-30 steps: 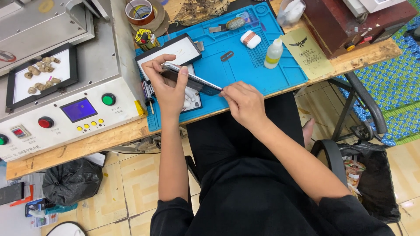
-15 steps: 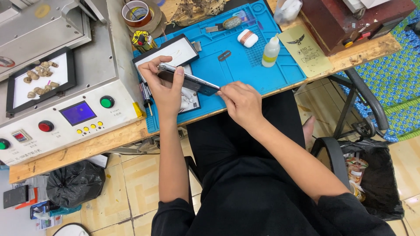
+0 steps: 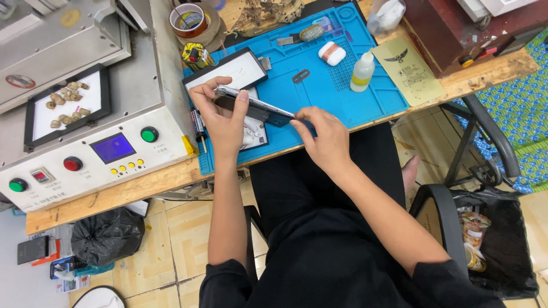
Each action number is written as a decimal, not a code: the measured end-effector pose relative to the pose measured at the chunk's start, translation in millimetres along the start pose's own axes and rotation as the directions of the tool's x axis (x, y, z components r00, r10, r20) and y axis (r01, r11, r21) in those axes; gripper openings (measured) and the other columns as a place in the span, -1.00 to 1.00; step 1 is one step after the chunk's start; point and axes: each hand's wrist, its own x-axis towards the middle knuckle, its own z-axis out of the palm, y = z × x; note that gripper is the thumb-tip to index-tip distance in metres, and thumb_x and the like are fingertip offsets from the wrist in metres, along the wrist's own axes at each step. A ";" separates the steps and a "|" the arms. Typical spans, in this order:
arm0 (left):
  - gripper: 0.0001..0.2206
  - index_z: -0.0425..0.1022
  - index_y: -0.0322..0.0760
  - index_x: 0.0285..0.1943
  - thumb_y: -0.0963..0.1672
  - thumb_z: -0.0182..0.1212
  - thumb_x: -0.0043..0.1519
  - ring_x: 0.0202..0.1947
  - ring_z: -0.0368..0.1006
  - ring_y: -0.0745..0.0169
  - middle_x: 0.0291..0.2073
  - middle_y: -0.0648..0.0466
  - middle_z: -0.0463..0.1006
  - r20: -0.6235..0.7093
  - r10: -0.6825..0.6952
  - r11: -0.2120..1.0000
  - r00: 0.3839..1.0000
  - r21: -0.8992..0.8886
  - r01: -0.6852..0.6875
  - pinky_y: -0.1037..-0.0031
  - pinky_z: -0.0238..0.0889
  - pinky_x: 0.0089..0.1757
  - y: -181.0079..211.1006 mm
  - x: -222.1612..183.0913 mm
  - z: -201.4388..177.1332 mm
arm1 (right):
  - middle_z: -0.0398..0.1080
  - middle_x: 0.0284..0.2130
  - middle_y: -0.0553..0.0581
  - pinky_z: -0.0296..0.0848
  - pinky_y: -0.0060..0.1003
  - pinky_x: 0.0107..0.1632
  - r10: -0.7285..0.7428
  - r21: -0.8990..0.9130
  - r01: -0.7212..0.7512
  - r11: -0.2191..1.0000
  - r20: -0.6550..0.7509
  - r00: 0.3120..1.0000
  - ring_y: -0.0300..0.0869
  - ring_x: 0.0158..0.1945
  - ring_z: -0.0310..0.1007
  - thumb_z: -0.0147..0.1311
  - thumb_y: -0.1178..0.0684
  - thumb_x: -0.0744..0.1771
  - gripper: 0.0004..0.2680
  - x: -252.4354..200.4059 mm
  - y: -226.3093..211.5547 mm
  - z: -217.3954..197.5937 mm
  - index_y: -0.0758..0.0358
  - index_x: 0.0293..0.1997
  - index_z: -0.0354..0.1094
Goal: Applying adhesive to a smartphone frame and assembling the back cover
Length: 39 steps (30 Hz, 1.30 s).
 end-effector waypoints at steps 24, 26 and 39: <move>-0.65 -0.02 -0.05 0.03 -0.03 0.19 0.50 0.18 0.39 0.01 0.03 -0.09 0.41 -0.168 -0.347 0.910 0.923 0.176 0.374 0.02 0.21 0.24 18.9 -45.1 124.4 | 0.59 -0.32 0.33 0.69 -0.16 -0.38 0.132 0.229 -0.092 0.969 -0.169 0.977 0.08 -0.37 0.68 0.28 0.35 0.43 -0.95 0.2 35.4 -92.2 0.45 -0.10 0.49; -0.66 0.00 -0.06 0.02 -0.02 0.19 0.49 0.19 0.38 -0.01 0.02 -0.08 0.40 -0.173 -0.334 0.904 0.927 0.218 0.367 0.02 0.21 0.25 24.2 -44.7 122.5 | 0.57 -0.33 0.31 0.70 -0.18 -0.38 0.114 0.210 -0.080 0.974 -0.155 0.981 0.07 -0.37 0.68 0.28 0.34 0.43 -0.95 2.3 33.9 -92.0 0.45 -0.10 0.49; -0.83 0.29 -0.09 -0.04 -0.09 0.22 0.51 0.41 0.22 -0.22 0.10 0.06 0.28 0.131 0.144 0.758 0.981 0.623 -0.194 -0.25 -0.10 0.38 30.1 -39.5 117.0 | 0.50 -0.28 0.32 0.77 -0.16 -0.33 0.127 0.222 -0.130 0.967 0.025 0.992 0.05 -0.33 0.69 0.03 0.25 0.51 -0.93 2.9 40.0 -102.6 0.43 0.00 0.42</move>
